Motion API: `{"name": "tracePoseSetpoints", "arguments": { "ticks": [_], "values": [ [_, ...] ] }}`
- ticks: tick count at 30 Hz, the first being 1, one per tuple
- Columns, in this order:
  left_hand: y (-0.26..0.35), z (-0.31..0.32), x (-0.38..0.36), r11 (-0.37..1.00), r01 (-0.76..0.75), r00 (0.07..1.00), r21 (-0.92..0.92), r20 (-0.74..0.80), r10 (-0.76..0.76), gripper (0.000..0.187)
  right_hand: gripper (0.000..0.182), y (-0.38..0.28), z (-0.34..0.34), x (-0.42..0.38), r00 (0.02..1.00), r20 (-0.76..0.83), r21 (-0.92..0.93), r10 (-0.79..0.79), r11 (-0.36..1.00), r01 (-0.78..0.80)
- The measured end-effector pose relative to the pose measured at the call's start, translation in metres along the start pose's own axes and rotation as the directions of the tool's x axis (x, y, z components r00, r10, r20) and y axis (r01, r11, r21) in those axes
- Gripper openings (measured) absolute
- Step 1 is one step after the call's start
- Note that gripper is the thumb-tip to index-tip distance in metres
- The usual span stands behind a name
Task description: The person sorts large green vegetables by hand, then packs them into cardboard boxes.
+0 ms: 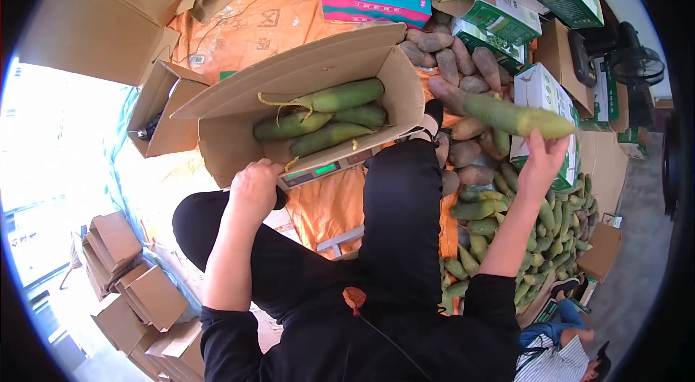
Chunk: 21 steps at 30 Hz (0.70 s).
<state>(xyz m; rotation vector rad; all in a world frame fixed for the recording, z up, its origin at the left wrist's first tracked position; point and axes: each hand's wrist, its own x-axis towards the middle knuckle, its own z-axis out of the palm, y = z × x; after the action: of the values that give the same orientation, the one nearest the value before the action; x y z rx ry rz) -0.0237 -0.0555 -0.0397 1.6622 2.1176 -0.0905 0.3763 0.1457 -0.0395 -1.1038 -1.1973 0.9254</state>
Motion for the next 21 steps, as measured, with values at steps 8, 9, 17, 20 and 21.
{"name": "tracePoseSetpoints", "arguments": {
  "ticks": [8, 9, 17, 20, 21],
  "values": [
    [0.000, -0.001, 0.000, 1.000, -0.020, 1.000, 0.023, 0.003, 0.020, 0.020, 0.056, -0.084, 0.135, 0.000, 0.845, 0.506, 0.338, -0.171, 0.941, -0.012],
    [0.000, -0.002, 0.000, 1.000, -0.010, 1.000, 0.025, 0.012, 0.009, 0.020, 0.053, -0.080, 0.148, -0.005, 0.816, 0.554, 0.250, -0.163, 0.968, 0.023],
    [-0.004, 0.003, 0.000, 0.995, -0.091, 0.995, 0.040, -0.033, 0.092, 0.021, 0.044, -0.034, 0.221, -0.052, 0.392, 0.913, -0.392, 0.118, 0.527, 0.754],
    [0.002, -0.002, 0.000, 0.994, -0.104, 0.994, 0.015, -0.019, 0.105, 0.023, 0.029, -0.026, 0.214, -0.053, 0.449, 0.890, -0.364, 0.085, 0.724, 0.586],
    [-0.001, 0.000, -0.001, 0.992, -0.120, 0.992, 0.029, -0.032, 0.121, 0.023, 0.029, -0.028, 0.205, -0.050, 0.467, 0.879, -0.384, 0.094, 0.720, 0.578]
  ]
}}
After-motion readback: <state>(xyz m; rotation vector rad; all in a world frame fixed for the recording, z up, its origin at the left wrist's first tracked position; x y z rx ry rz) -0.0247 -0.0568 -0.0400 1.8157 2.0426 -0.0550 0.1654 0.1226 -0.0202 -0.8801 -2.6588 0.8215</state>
